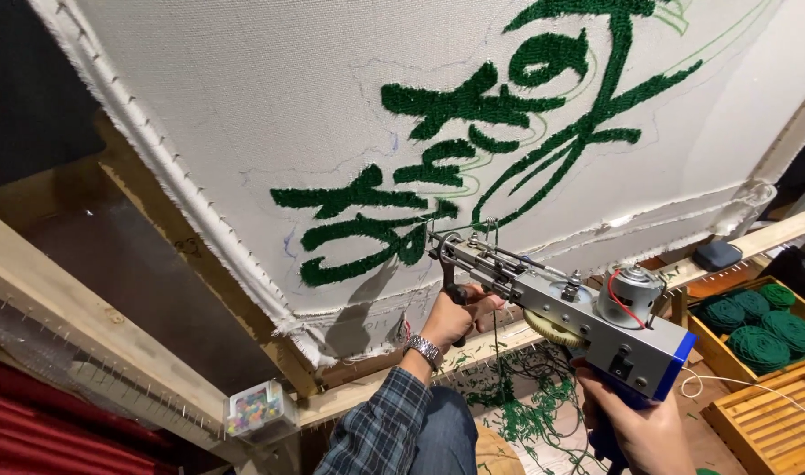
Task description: Using a tufting gun to apply green yarn to a canvas following a pre-drawn pattern on a frame.
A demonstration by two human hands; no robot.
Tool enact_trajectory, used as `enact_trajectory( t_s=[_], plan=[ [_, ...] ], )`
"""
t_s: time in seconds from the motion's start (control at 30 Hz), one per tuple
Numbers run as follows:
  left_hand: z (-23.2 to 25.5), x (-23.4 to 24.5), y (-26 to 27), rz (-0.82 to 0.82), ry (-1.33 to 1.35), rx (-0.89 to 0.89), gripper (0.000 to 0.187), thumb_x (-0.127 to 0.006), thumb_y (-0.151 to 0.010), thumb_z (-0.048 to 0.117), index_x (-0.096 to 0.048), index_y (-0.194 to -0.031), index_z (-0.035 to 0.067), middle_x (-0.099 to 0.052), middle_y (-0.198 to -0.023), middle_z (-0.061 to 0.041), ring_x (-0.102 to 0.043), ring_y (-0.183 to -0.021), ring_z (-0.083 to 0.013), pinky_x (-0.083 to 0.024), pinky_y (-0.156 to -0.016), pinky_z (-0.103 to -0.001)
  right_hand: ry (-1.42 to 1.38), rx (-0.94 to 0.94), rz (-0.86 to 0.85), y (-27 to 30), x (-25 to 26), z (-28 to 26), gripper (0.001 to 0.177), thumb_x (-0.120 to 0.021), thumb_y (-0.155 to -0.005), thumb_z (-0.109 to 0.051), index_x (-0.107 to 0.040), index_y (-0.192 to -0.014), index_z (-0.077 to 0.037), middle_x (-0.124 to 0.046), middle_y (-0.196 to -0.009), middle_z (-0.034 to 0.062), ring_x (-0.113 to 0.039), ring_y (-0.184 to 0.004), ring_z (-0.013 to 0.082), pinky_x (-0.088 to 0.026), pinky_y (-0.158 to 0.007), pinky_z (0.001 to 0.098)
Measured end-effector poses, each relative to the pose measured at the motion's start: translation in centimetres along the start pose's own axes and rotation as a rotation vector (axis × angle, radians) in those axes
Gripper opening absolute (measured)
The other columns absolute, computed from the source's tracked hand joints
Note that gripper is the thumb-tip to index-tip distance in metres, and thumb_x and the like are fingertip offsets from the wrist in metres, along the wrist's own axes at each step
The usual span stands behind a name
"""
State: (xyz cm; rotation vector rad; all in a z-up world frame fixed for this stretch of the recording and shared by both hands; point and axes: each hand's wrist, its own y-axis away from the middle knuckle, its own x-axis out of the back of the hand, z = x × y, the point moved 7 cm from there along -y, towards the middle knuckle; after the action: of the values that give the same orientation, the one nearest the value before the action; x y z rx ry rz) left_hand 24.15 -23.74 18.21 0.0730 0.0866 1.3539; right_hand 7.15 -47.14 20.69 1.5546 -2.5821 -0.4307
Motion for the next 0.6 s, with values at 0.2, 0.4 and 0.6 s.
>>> enact_trajectory(
  t_s=[0.2, 0.4, 0.6],
  plan=[
    [0.1, -0.1, 0.3, -0.031, 0.001, -0.039, 0.023, -0.084, -0.091, 0.023, -0.066, -0.081, 0.012, -0.067, -0.06, -0.006, -0.061, -0.051, -0.012, -0.051, -0.058, -0.026, 0.076, 0.048, 0.031, 1.2, -0.8, -2.2, 0.055, -0.075, -0.084, 0.004, -0.061, -0.137, 0.002, -0.073, -0.121, 0.0231, -0.067, -0.11, 0.0329, -0.049, -0.105, 0.0439],
    [1.7, -0.4, -0.4, -0.042, -0.096, -0.012, 0.019, -0.081, -0.091, 0.031, -0.072, -0.081, 0.017, -0.08, -0.086, -0.006, -0.058, -0.051, -0.0069, -0.054, -0.066, -0.024, -0.105, 0.004, -0.014, 0.2, -0.2, -0.7, 0.038, -0.075, -0.091, 0.0, -0.058, -0.124, 0.006, -0.058, -0.077, 0.0305, -0.053, -0.059, 0.0409, -0.043, -0.051, 0.051],
    [3.7, -0.2, -1.1, -0.002, -0.162, -0.013, 0.022, -0.081, -0.088, 0.037, -0.075, -0.092, 0.017, -0.081, -0.084, -0.005, -0.056, -0.051, -0.0059, -0.05, -0.067, -0.028, -0.022, -0.08, 0.029, 1.3, -0.6, -3.2, 0.044, -0.076, -0.09, -0.003, -0.056, -0.129, 0.009, -0.064, -0.093, 0.0343, -0.059, -0.075, 0.044, -0.051, -0.067, 0.0555]
  ],
)
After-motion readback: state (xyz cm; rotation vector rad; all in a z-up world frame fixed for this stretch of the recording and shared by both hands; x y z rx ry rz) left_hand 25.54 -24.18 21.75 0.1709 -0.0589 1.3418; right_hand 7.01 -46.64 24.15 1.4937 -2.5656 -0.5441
